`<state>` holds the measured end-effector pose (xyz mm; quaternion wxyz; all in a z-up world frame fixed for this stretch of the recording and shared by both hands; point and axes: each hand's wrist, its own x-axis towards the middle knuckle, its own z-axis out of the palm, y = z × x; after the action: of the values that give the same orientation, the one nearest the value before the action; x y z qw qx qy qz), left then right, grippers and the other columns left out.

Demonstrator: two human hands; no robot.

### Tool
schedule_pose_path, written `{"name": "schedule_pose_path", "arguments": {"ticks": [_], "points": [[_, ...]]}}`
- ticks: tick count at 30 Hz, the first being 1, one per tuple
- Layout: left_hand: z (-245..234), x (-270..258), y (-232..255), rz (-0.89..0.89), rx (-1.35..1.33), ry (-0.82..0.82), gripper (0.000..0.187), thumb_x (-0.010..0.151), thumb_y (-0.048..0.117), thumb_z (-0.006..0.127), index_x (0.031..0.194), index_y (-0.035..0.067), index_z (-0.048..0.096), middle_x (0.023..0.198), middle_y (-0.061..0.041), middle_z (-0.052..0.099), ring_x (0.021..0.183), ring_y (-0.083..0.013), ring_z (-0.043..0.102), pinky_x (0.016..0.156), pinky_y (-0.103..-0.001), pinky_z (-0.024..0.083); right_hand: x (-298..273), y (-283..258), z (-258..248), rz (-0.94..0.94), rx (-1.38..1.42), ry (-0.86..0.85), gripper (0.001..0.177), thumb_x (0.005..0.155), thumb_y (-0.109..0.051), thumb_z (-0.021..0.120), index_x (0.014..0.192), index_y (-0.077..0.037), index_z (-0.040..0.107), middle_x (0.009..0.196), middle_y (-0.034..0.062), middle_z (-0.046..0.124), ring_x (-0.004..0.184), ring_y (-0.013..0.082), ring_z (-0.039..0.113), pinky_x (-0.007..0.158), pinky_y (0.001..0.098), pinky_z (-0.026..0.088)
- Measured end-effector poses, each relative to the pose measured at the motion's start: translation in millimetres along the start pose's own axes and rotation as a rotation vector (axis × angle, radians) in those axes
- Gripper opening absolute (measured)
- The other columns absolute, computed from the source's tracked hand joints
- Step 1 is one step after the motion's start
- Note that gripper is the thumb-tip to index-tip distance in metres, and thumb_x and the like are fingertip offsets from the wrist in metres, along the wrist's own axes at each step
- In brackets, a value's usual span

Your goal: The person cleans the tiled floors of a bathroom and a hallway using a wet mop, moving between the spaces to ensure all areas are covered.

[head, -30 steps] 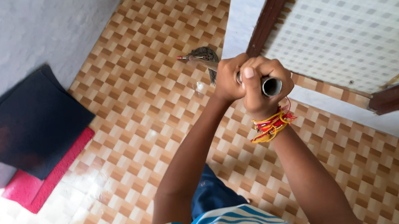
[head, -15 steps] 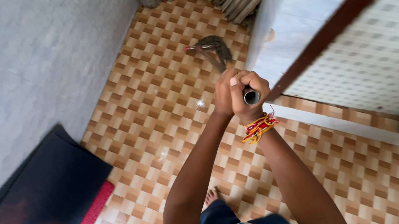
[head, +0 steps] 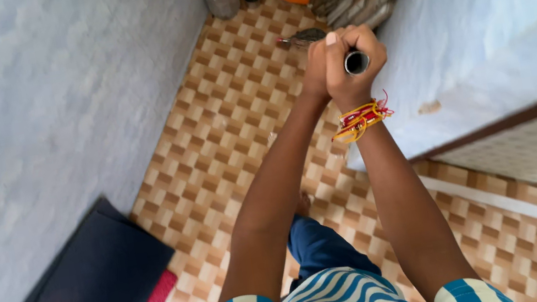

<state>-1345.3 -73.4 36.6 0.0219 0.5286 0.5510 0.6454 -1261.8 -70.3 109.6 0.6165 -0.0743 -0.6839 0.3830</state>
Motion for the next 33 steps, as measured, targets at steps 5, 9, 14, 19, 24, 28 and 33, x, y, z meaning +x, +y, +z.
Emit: {"name": "schedule_pose_path", "arguments": {"ticks": [5, 9, 14, 19, 24, 28, 33], "points": [[-6.7, 66.2, -74.5, -0.070, -0.039, -0.069, 0.015, 0.089, 0.020, 0.063, 0.091, 0.006, 0.064, 0.087, -0.015, 0.069, 0.085, -0.0366, 0.071, 0.075, -0.042, 0.055, 46.3, 70.8, 41.2, -0.035, -0.058, 0.058, 0.030, 0.095, 0.001, 0.066, 0.076, -0.002, 0.044, 0.071, 0.0063, 0.049, 0.066, 0.0153, 0.047, 0.064, 0.0331, 0.042], [-4.5, 108.7, -116.9, 0.014, -0.074, -0.017, 0.018, 0.084, 0.020, 0.067, 0.093, 0.004, 0.066, 0.089, -0.017, 0.071, 0.084, -0.0370, 0.071, 0.073, -0.042, 0.055, 82.5, 97.1, 61.2, -0.061, -0.134, 0.085, 0.026, 0.093, 0.004, 0.066, 0.076, 0.000, 0.048, 0.072, 0.0056, 0.053, 0.068, 0.0138, 0.050, 0.064, 0.0322, 0.042], [-34.6, 102.0, -99.9, -0.064, -0.067, -0.037, 0.020, 0.086, 0.023, 0.069, 0.085, 0.003, 0.066, 0.084, -0.020, 0.071, 0.082, -0.0394, 0.071, 0.073, -0.043, 0.055, 71.7, 65.6, 88.6, 0.021, -0.159, 0.115, 0.032, 0.093, 0.006, 0.065, 0.074, 0.000, 0.041, 0.069, 0.0048, 0.044, 0.067, 0.0124, 0.041, 0.062, 0.0320, 0.037], [-79.8, 28.7, -10.6, -0.078, -0.085, -0.125, 0.026, 0.084, 0.026, 0.070, 0.088, 0.001, 0.065, 0.084, -0.024, 0.069, 0.088, -0.0467, 0.065, 0.072, -0.046, 0.055, 8.0, -34.8, 94.6, 0.162, -0.048, 0.185, 0.032, 0.096, 0.004, 0.062, 0.072, -0.002, 0.042, 0.066, 0.0009, 0.047, 0.060, 0.0079, 0.044, 0.055, 0.0286, 0.036], [-143.1, -47.7, 93.9, 0.016, -0.128, -0.174, 0.023, 0.087, 0.026, 0.068, 0.084, 0.004, 0.063, 0.080, -0.023, 0.067, 0.082, -0.0461, 0.066, 0.072, -0.050, 0.052, -49.9, -158.1, 108.5, 0.068, -0.140, 0.177, 0.029, 0.098, 0.007, 0.063, 0.076, -0.001, 0.046, 0.071, 0.0019, 0.049, 0.063, 0.0084, 0.044, 0.057, 0.0284, 0.035], [-181.7, -86.3, 160.9, 0.001, -0.128, -0.171, 0.024, 0.085, 0.026, 0.069, 0.080, 0.005, 0.059, 0.074, -0.022, 0.065, 0.073, -0.0446, 0.065, 0.065, -0.050, 0.051, -73.7, -241.5, 119.5, 0.175, -0.055, 0.131, 0.028, 0.099, 0.005, 0.063, 0.077, -0.002, 0.047, 0.067, 0.0017, 0.051, 0.059, 0.0080, 0.047, 0.056, 0.0267, 0.037], [-210.7, -100.1, 190.3, 0.022, -0.237, -0.128, 0.019, 0.093, 0.022, 0.066, 0.086, 0.005, 0.059, 0.077, -0.019, 0.064, 0.072, -0.0428, 0.065, 0.063, -0.046, 0.050, -87.0, -266.9, 145.4, 0.092, -0.085, 0.253, 0.031, 0.104, 0.000, 0.067, 0.082, -0.002, 0.045, 0.070, 0.0038, 0.052, 0.058, 0.0087, 0.048, 0.053, 0.0238, 0.038]]}}
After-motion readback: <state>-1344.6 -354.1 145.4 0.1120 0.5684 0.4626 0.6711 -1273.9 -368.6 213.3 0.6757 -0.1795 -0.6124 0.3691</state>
